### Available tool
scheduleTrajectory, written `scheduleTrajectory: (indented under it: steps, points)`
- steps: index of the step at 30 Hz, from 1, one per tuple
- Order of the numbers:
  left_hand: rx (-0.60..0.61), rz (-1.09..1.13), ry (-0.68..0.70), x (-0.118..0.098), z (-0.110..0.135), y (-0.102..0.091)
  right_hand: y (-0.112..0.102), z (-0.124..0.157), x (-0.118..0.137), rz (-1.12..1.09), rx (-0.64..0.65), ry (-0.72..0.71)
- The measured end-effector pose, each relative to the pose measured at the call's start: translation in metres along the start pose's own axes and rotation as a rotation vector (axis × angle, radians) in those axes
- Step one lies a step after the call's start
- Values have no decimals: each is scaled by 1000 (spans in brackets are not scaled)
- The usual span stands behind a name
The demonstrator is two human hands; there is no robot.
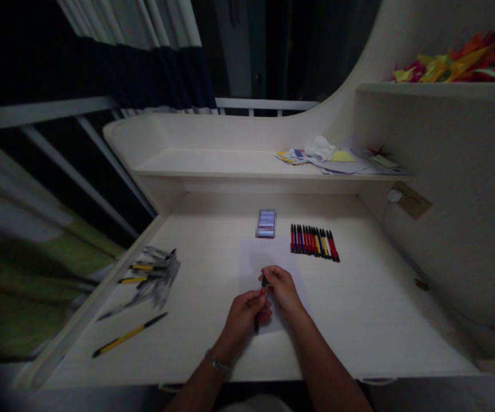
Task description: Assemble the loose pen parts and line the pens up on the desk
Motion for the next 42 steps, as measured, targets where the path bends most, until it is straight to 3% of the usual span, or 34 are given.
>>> scheduleTrajectory:
  steps: [2,7,11,18,21,26,31,34,36,39,42]
  points:
    - [6,0,-11,2,0,1,5,0,-1,-35,47,6]
    - [-12,-42,28,-1,-1,-2,-2,1,6,50,-23,-48]
    - [6,-23,4,1,-1,1,4,0,1,-5,31,-5]
    - [-100,-179,66,-2,0,-10,-2,5,7,113,-97,-28]
    - [-111,-216,74,-3,0,-12,0,6,12,171,-95,-55]
    - [-67,-65,184,-26,-1,-7,-8,15,10,171,-55,-77]
    - [-142,194,233,-39,-3,-11,-6,35,-18,20,6,6]
    - [-121,232,202,-36,-5,-1,-6,42,-25,-205,-112,-24]
    - [-62,186,205,-37,-5,10,-8,41,-21,-313,-196,-80]
    - [32,28,225,-39,-3,20,-14,29,-3,-370,-218,-169]
    - [-45,-188,226,-36,1,3,-34,11,20,-443,-193,-240]
Point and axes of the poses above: each hand's wrist, its own z-axis away from the middle knuckle, its own y-axis out of the palm, x = y × z, the point moved 10 cm from there along -z, towards the middle knuckle, and after that the axes turned 9 degrees about x, right-handed, at the moved point
